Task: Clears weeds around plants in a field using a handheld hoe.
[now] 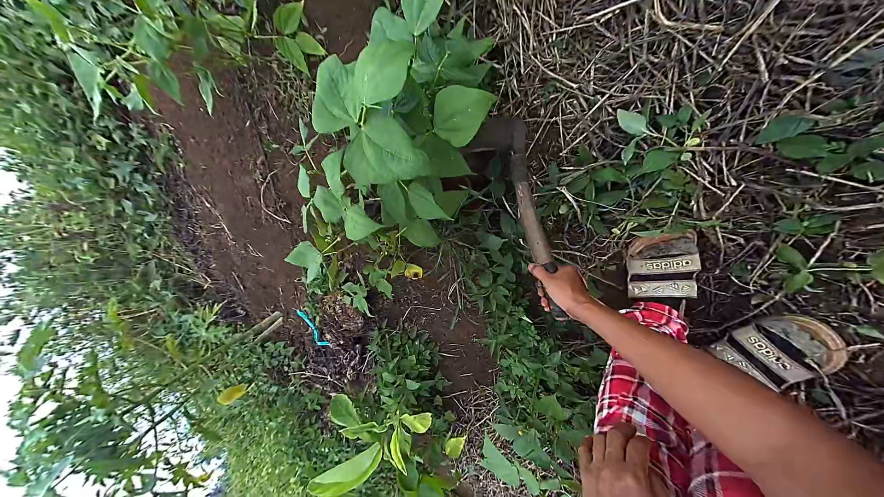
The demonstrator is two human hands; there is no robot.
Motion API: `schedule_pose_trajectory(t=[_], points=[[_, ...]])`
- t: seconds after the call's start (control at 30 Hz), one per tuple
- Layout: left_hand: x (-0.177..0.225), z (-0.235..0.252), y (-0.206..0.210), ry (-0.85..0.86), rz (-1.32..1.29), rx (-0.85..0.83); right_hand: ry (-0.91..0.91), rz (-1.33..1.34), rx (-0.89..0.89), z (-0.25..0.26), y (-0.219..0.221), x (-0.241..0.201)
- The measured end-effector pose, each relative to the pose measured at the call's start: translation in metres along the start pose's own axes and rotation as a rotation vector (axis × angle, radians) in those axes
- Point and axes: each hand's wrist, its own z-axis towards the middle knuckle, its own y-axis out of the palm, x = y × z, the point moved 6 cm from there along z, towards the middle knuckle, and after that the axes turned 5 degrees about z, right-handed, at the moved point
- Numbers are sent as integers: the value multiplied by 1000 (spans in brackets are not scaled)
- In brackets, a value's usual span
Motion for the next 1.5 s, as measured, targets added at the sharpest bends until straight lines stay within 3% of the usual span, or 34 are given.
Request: schedule_pose_trajectory(t=[0.07,0.17,0.27,0.37,0.43,0.57,0.67,0.73,0.87,1.0,1.07,1.13,1.27,1.37,1.5], points=[[3,3,2,5,12,-18,-16,-10,-29,32,9,-2],[3,6,2,17,-6,-41,87,-194,-134,53,-17,35],[-2,4,0,14,-42,-8,147,-379,-117,31,-83,79],[-5,4,-2,8,-45,-10,114,-322,-38,-10,-110,69],[-6,3,-2,3,-42,-9,84,-200,-11,-23,-91,51],[-8,3,-1,-7,-40,-13,-31,139,26,3,-1,19],[-13,9,-2,8,-52,-7,2,66,-57,44,37,36],[-20,6,-3,-3,-64,-15,59,-59,-111,46,32,62],[-18,4,-5,-5,-71,-12,127,-305,-84,8,-40,86],[-17,6,-6,-10,-90,-16,0,94,84,-24,-46,49],[-16,5,-5,-20,-104,-38,-131,382,126,-19,-13,26],[-18,5,-3,-7,-102,-20,-191,489,121,3,26,17],[-17,3,-2,0,-91,0,44,-53,-86,45,40,68],[-15,4,-7,-6,-105,-15,128,-107,-83,27,7,68],[-9,4,-5,6,-103,-12,59,-42,24,4,-29,36]])
